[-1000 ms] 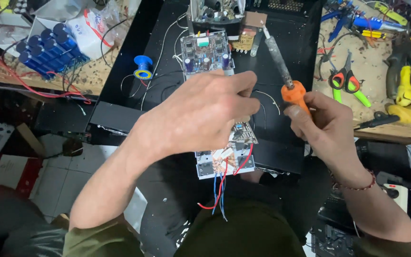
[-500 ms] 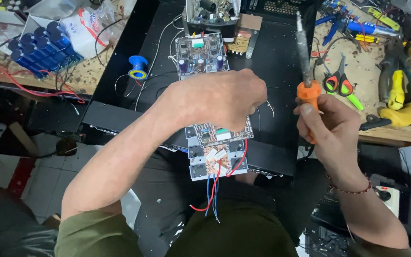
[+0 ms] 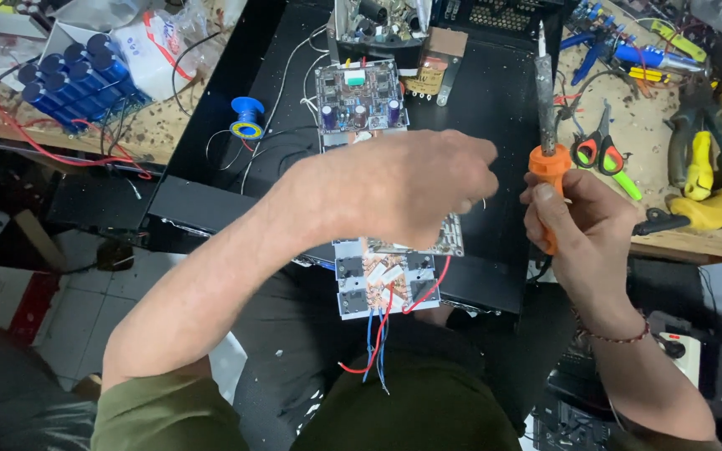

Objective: Soldering electrical wires onto circuit boards as part of an electronics repair task.

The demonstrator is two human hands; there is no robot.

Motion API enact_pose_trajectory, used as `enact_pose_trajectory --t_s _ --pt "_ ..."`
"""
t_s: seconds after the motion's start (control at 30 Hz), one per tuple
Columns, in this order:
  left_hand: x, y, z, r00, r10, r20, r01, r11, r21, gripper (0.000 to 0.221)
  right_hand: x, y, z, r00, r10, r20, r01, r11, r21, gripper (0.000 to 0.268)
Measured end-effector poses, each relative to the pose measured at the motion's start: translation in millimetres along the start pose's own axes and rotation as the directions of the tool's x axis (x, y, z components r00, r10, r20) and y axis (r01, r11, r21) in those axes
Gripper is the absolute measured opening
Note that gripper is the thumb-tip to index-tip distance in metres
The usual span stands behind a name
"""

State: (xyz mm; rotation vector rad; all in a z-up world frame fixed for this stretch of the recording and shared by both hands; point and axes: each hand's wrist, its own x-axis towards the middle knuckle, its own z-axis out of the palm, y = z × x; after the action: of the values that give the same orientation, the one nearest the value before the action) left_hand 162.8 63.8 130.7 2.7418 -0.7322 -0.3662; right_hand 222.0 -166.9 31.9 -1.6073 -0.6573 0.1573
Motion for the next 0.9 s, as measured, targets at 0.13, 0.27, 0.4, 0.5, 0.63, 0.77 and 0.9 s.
enact_pose_trajectory --t_s 0.13,0.27,0.4,0.5,0.63,0.77,0.9 --pt "-16 3 11 0.832 0.385 -0.4 -0.351 0.923 0.157 0.036 0 4 -1 0.999 0.025 -0.029 -0.023 0.999 0.044 0.029" --pt "-39 4 16 0.679 0.457 -0.575 -0.507 0.858 0.084 0.03 0 -1 -1 0.999 -0.027 -0.024 0.027 1.0 -0.015 0.028" --pt "-56 -8 37 0.61 0.404 -0.681 -0.494 0.866 0.072 0.03 -5 -10 4 0.998 -0.05 -0.026 0.048 0.996 -0.075 0.022" --pt "-68 -7 44 0.513 0.39 -0.764 -0.524 0.848 0.081 0.03 -8 -14 8 0.999 -0.011 0.046 0.009 0.999 0.031 0.019" --pt "-86 -10 68 0.398 0.289 -0.871 -0.481 0.874 0.07 0.027 -12 -21 16 0.982 0.107 0.158 -0.125 0.986 0.113 0.018" --pt "-104 -15 94 0.347 0.203 -0.916 -0.426 0.904 0.039 0.028 -14 -26 20 0.967 0.138 0.216 -0.129 0.99 -0.053 0.025" --pt "-112 -22 136 0.208 0.073 -0.975 -0.38 0.925 -0.012 0.02 -15 -32 26 0.967 0.154 0.203 -0.134 0.985 -0.106 0.026"
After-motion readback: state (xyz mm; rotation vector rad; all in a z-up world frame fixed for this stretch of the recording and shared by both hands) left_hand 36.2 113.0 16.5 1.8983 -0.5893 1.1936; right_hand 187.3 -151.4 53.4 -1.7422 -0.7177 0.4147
